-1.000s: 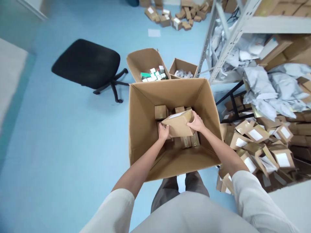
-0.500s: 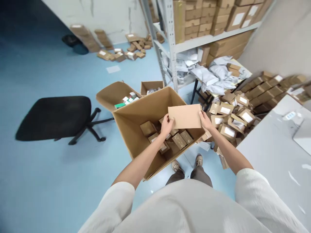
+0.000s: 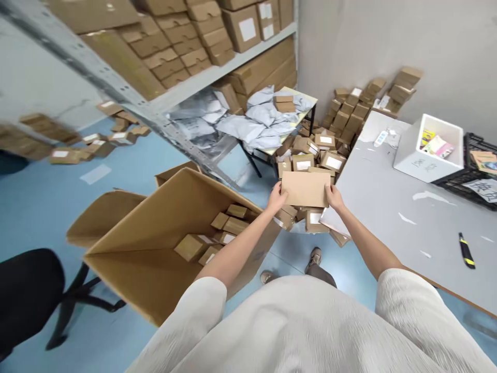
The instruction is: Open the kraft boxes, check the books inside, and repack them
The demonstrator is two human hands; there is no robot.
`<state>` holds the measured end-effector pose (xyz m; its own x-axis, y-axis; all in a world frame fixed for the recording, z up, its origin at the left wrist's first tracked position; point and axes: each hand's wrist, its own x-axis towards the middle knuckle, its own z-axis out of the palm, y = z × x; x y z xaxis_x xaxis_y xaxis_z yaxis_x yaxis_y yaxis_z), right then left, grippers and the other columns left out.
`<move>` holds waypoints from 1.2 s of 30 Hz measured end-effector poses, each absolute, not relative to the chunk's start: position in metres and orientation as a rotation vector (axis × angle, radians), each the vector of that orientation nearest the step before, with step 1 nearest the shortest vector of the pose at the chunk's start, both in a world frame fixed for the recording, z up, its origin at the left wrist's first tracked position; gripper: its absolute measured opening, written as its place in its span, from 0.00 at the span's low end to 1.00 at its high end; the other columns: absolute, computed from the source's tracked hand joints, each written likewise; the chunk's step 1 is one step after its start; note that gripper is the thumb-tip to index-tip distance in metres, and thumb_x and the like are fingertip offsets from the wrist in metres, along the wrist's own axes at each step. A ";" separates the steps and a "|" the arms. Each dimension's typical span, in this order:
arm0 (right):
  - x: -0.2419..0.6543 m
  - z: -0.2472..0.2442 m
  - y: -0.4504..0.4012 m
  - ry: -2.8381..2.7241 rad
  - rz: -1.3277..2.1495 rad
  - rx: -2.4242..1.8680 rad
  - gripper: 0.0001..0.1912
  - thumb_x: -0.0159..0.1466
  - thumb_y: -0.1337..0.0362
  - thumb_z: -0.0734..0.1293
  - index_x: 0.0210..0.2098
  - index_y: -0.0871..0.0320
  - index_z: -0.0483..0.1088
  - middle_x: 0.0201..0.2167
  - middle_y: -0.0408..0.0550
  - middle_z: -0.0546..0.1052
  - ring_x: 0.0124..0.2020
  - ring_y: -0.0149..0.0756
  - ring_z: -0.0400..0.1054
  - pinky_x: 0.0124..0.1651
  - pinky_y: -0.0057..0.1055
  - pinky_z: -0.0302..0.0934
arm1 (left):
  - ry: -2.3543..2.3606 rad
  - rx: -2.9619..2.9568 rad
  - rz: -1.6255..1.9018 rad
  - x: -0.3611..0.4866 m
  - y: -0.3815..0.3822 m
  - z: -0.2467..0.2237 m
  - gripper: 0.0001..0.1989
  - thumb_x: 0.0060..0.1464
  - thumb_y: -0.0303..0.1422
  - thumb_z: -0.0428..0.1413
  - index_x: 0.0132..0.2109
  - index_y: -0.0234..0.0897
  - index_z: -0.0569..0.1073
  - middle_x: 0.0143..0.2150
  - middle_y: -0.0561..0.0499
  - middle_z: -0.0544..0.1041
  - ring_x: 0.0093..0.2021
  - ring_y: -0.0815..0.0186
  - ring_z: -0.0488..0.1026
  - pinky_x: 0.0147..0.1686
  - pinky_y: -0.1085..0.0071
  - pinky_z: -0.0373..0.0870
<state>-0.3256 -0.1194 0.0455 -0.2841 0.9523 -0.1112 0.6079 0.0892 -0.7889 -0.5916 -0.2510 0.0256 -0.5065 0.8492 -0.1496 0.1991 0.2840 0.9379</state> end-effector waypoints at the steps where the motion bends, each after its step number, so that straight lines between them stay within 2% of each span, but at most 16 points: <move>1: -0.303 0.042 -0.111 -1.901 1.064 -1.594 0.44 0.69 0.27 0.54 0.51 0.59 0.78 0.50 0.62 0.84 0.51 0.54 0.75 0.57 0.46 0.69 | 1.870 0.960 1.215 -0.571 -0.235 0.023 0.34 0.59 0.29 0.61 0.72 0.41 0.70 0.67 0.43 0.80 0.66 0.52 0.78 0.69 0.58 0.71; 5: -0.217 0.029 -0.084 -1.808 1.063 -1.734 0.42 0.68 0.29 0.56 0.45 0.61 0.79 0.49 0.63 0.84 0.49 0.52 0.74 0.54 0.43 0.68 | 1.809 0.989 1.083 -0.494 -0.182 0.010 0.35 0.56 0.31 0.61 0.71 0.41 0.72 0.65 0.43 0.81 0.64 0.49 0.79 0.68 0.55 0.72; 8: -0.162 0.018 -0.071 -1.723 1.046 -1.844 0.39 0.68 0.32 0.56 0.44 0.60 0.79 0.48 0.62 0.84 0.48 0.52 0.74 0.54 0.43 0.68 | 1.749 0.999 0.984 -0.443 -0.153 0.000 0.36 0.54 0.30 0.60 0.71 0.40 0.72 0.63 0.42 0.82 0.62 0.50 0.80 0.66 0.55 0.73; 15: -0.072 -0.011 -0.063 -1.500 0.941 -2.044 0.29 0.66 0.44 0.61 0.54 0.58 0.75 0.55 0.63 0.82 0.53 0.55 0.75 0.59 0.47 0.68 | 1.471 1.090 0.912 -0.357 -0.111 -0.017 0.40 0.51 0.29 0.58 0.73 0.41 0.72 0.64 0.44 0.82 0.62 0.52 0.80 0.65 0.58 0.74; 19: -0.041 -0.025 -0.067 -1.505 0.963 -2.024 0.31 0.61 0.50 0.64 0.60 0.58 0.73 0.56 0.62 0.81 0.54 0.55 0.75 0.61 0.50 0.69 | 1.410 1.176 0.896 -0.332 -0.097 -0.017 0.40 0.52 0.28 0.57 0.74 0.41 0.71 0.66 0.45 0.81 0.66 0.52 0.77 0.70 0.56 0.70; 21: -0.032 -0.029 -0.070 -1.548 0.919 -1.978 0.34 0.61 0.51 0.64 0.64 0.58 0.70 0.59 0.62 0.79 0.57 0.56 0.73 0.64 0.54 0.68 | 1.442 1.207 0.872 -0.326 -0.094 -0.017 0.39 0.53 0.27 0.56 0.74 0.40 0.71 0.67 0.44 0.80 0.68 0.52 0.76 0.71 0.56 0.69; 25: -0.034 -0.025 -0.072 -1.680 0.653 -1.992 0.40 0.62 0.54 0.65 0.71 0.61 0.64 0.72 0.68 0.66 0.72 0.61 0.61 0.74 0.61 0.58 | 1.576 1.219 0.871 -0.327 -0.091 -0.016 0.37 0.55 0.25 0.57 0.73 0.38 0.72 0.73 0.42 0.74 0.74 0.51 0.69 0.76 0.56 0.62; 28: -0.057 -0.014 -0.069 -1.805 0.595 -1.952 0.37 0.65 0.56 0.64 0.72 0.59 0.64 0.75 0.68 0.61 0.75 0.62 0.56 0.75 0.64 0.55 | 1.629 1.194 0.872 -0.342 -0.096 -0.012 0.35 0.57 0.26 0.57 0.72 0.38 0.72 0.74 0.39 0.72 0.75 0.51 0.67 0.77 0.55 0.62; 36: -0.191 0.016 -0.069 -2.173 0.746 -1.502 0.29 0.68 0.56 0.63 0.67 0.56 0.71 0.72 0.64 0.67 0.75 0.60 0.57 0.75 0.63 0.55 | 1.777 1.115 1.107 -0.444 -0.156 0.007 0.28 0.60 0.25 0.57 0.67 0.40 0.75 0.69 0.41 0.75 0.72 0.53 0.70 0.75 0.55 0.63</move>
